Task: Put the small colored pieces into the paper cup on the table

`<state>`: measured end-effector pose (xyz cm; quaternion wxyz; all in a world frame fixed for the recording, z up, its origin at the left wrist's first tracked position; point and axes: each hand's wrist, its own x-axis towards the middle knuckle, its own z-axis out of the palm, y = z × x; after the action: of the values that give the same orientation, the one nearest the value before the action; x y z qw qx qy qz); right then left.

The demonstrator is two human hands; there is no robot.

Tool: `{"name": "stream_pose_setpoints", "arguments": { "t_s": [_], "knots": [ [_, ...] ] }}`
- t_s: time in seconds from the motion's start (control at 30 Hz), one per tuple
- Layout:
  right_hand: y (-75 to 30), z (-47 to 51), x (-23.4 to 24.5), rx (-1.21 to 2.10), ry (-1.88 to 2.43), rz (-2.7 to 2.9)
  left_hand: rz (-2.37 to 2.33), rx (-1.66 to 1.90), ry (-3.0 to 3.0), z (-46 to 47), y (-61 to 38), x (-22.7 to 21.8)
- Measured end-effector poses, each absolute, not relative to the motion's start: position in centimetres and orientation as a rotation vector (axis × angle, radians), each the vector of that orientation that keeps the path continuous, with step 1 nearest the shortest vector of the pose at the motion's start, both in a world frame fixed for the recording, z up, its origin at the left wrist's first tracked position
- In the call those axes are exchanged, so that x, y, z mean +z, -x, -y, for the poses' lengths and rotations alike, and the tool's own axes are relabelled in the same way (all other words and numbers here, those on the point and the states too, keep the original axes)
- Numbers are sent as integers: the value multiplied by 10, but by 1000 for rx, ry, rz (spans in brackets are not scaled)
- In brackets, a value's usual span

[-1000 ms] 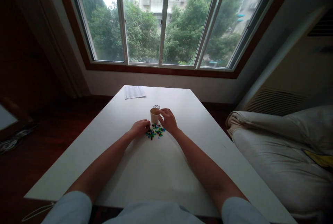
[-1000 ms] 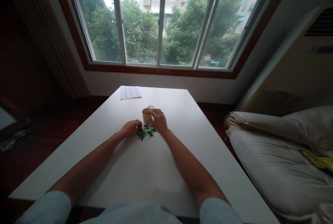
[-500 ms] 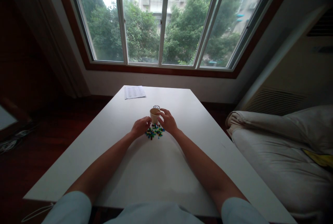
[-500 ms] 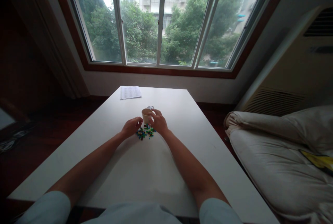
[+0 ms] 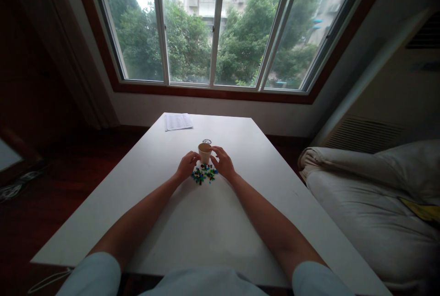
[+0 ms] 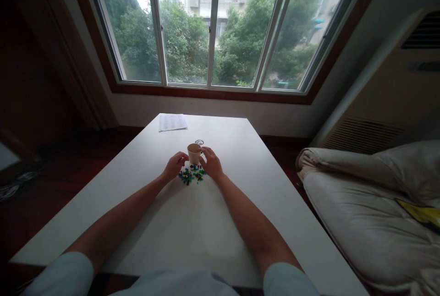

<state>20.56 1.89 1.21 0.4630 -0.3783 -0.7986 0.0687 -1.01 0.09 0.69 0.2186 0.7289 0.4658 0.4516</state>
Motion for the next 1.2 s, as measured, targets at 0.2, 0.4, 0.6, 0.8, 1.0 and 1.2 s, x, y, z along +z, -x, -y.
{"name": "stream_pose_setpoints", "arguments": {
  "t_s": [0.2, 0.4, 0.6, 0.8, 1.0, 1.2],
  "knots": [
    [-206, -22, 5, 209, 936, 1856, -1290, 1314, -1907, -4, 7, 5],
    [-211, -27, 0, 241, 986, 1745, -1345, 1356, -1860, -1, 1, 8],
    [-212, -30, -3, 245, 1032, 1718, -1387, 1424, -1777, 5, -7, 15],
    [-208, -23, 1, 241, 1027, 1714, -1392, 1484, -1702, 7, -10, 17],
    [-206, -20, 5, 152, 1045, 1669, -1359, 1465, -1712, 12, -13, 21],
    [-205, -22, 2, 163, 1075, 1665, -1348, 1392, -1937, 18, -15, 29]
  ]
}}
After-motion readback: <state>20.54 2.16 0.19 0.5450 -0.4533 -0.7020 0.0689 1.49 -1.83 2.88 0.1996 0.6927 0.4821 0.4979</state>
